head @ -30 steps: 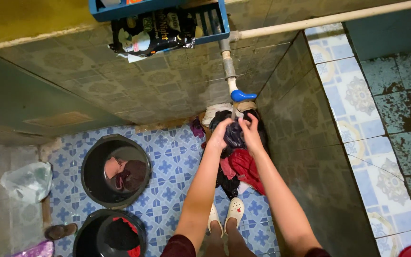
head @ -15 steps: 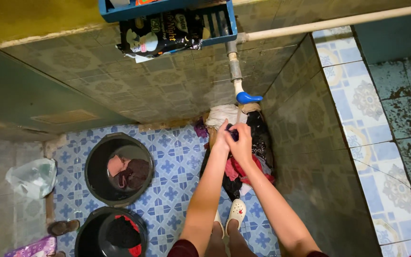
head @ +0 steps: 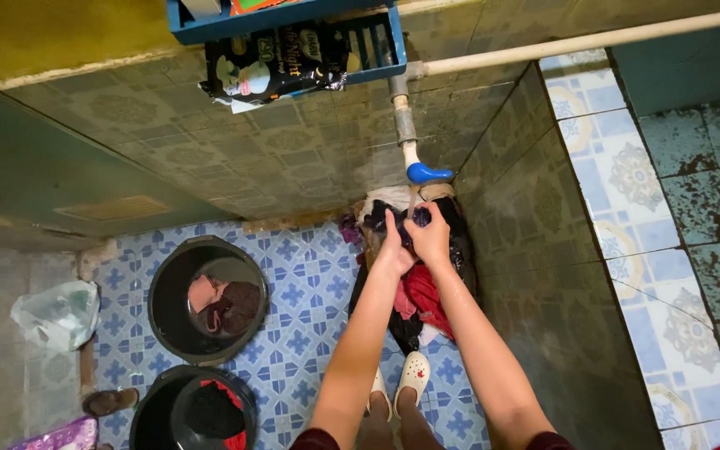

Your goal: Hand washing and rinsing various clothing items under a running faucet using basins.

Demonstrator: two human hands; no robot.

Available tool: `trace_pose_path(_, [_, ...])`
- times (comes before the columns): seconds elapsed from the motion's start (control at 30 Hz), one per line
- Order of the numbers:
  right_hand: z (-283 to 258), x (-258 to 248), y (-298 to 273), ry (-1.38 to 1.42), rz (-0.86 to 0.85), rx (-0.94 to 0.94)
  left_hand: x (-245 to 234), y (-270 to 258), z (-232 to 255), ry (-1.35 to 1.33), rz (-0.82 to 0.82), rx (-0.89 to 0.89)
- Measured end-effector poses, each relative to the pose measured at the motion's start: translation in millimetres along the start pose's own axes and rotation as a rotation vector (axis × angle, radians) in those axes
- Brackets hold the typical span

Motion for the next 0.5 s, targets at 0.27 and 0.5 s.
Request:
trace_pose_path(0.27, [-11,-9,-16,0.034,-0.115,-0.069,-37,55,4,-0.021,-0.009,0.018])
trace_pose_path(0.5, [-38,-43,-33,-0.022,-0.212,-0.209,-7,79,16,0.085,-0.107,0.177])
Point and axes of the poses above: each hand's wrist, its own y-axis towards the middle knuckle, its own x-axis out of the palm, z = x × y, the point moved 3 cm from there along y, towards the middle knuckle, and after that the axes turned 6 degrees about z, right-handed, at the moved point
